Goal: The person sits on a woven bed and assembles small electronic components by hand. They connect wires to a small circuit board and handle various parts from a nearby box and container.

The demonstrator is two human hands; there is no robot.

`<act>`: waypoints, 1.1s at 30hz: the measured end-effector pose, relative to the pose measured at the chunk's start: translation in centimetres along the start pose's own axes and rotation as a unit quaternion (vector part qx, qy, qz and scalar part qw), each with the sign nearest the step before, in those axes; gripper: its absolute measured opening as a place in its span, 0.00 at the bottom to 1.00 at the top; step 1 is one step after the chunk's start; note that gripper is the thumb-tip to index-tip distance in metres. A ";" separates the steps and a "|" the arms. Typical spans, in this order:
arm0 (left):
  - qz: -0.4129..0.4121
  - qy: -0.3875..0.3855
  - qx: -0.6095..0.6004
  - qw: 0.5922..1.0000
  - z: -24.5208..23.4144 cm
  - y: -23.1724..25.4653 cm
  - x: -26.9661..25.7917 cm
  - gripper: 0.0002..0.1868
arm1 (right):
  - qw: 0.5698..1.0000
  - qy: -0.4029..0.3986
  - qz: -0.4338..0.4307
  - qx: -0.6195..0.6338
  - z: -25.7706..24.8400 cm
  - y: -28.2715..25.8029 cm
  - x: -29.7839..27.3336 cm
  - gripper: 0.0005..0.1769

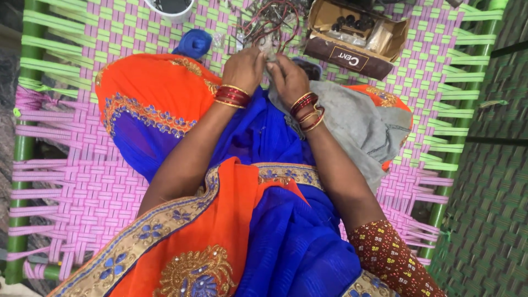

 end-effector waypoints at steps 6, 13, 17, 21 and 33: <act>-0.043 0.012 -0.003 0.999 0.4 -0.1 0.4 0.17 | 0.986 0.070 0.004 0.149 -0.2 2.0 1.7 0.12; -0.069 -0.003 -0.049 0.996 0.2 -0.6 0.6 0.20 | 0.998 -0.051 -0.034 0.024 0.5 0.5 0.4 0.15; -0.082 -0.003 -0.142 0.986 0.0 -0.8 0.4 0.26 | 0.984 -0.118 0.055 0.125 0.9 1.4 0.9 0.24; -0.060 -0.032 -0.325 0.943 0.7 -1.2 0.7 0.21 | 0.931 -0.163 0.166 0.280 0.7 2.7 1.6 0.27; -0.116 0.114 -0.480 0.862 2.8 -1.8 0.9 0.11 | 0.870 -0.080 0.167 0.457 0.4 4.2 2.4 0.20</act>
Point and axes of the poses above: each hand's wrist, its own x-axis towards the middle knuckle, its own z-axis out of the palm, y = z × x, the point moved 1 cm from there along x, towards the middle knuckle, and after that the axes turned 14 degrees about z, right-handed, at the moved point
